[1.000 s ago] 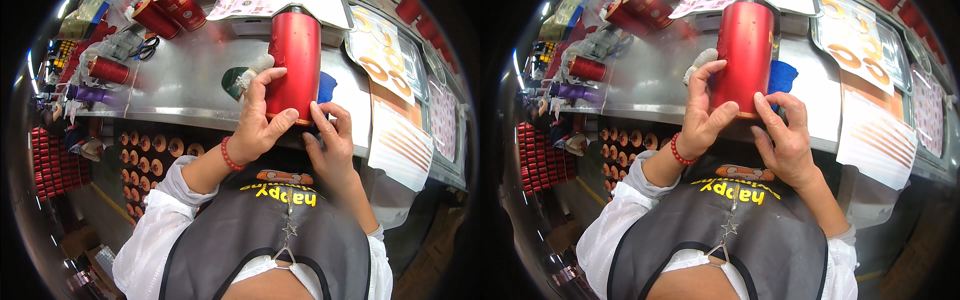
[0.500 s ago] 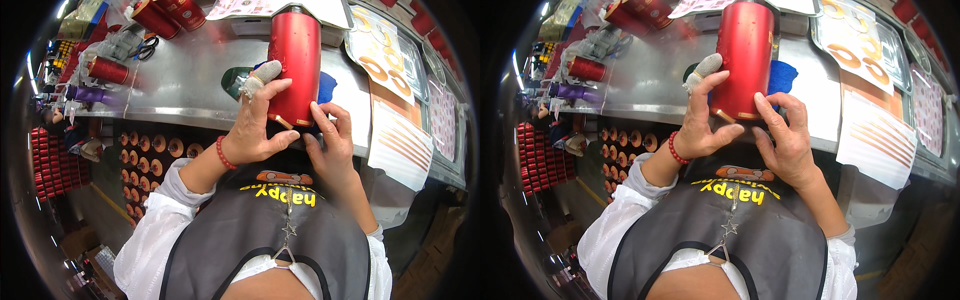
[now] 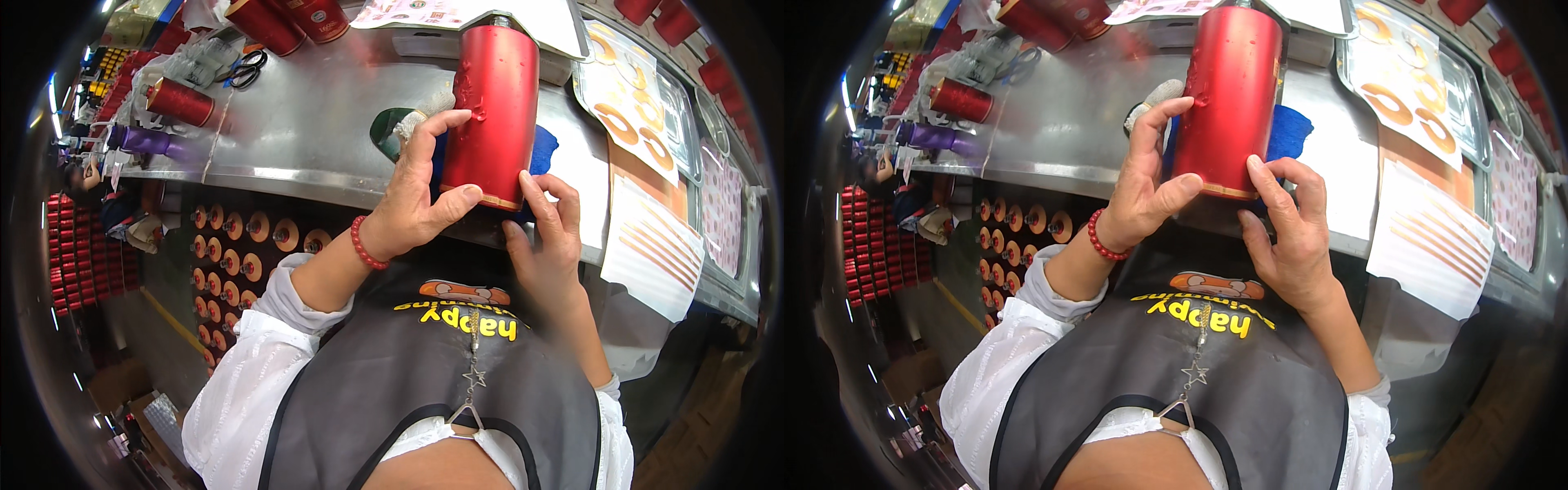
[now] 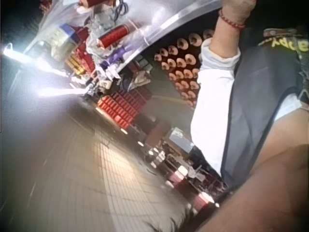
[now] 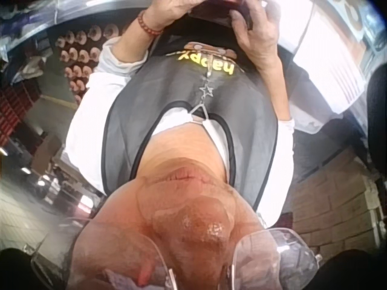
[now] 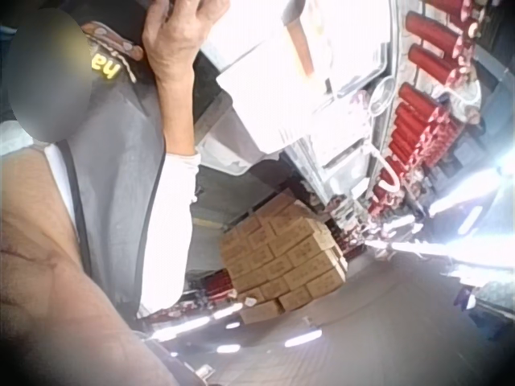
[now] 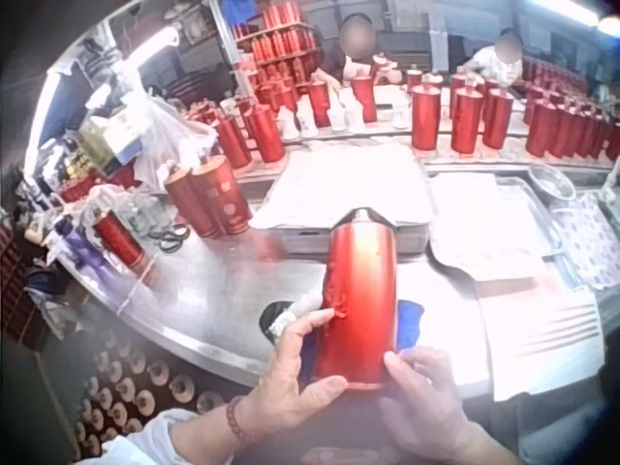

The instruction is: The person applies adhesive labels to red cylindrical containers at a workstation. They peel labels from sheets, align and smooth them onto the containers, and place finished units aside. The person also handles label sheets and a green squeegee tool during the process.

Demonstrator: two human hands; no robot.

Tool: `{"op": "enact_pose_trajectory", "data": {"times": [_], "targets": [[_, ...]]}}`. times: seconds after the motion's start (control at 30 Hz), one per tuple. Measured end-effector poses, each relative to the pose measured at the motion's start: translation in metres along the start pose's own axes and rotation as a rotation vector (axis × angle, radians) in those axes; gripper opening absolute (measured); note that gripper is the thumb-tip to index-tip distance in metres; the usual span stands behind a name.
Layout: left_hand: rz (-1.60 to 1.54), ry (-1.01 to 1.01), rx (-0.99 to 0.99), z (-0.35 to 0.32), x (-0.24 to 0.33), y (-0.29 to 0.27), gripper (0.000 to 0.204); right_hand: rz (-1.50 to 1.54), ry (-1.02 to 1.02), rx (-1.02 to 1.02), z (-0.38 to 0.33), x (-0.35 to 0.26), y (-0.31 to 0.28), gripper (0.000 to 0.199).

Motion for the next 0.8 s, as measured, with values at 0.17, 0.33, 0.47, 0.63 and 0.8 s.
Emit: {"op": "enact_pose_trajectory", "data": {"times": [0.17, 0.33, 0.47, 0.63, 0.8], "targets": [[-0.143, -0.027, 0.098, 0.006, -0.009, -0.005, 0.074, 0.000, 0.013, -0.010, 0.001, -0.001, 0.000, 0.067], [-0.074, 0.007, 0.080, 0.002, -0.005, 0.002, 0.079, -0.005, 0.006, -0.015, 0.001, 0.000, 0.000, 0.067], [-0.103, 0.006, 0.089, 0.002, -0.007, 0.003, 0.080, 0.001, 0.003, -0.006, 0.000, 0.000, 0.001, 0.067], [-0.103, 0.007, 0.101, 0.003, -0.006, 0.006, 0.077, 0.007, -0.001, -0.004, 0.001, -0.001, 0.001, 0.067], [-0.061, -0.015, 0.034, 0.004, -0.004, 0.012, 0.076, 0.007, 0.004, -0.001, 0.001, -0.001, 0.000, 0.067]]}}
Point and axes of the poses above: each hand's wrist, its own z-axis towards the middle knuckle, its own y-axis out of the palm, x = y × z, the point moved 10 cm from there along z, towards the middle knuckle, and after that the axes turned 15 degrees about -z, right-handed, at the moved point
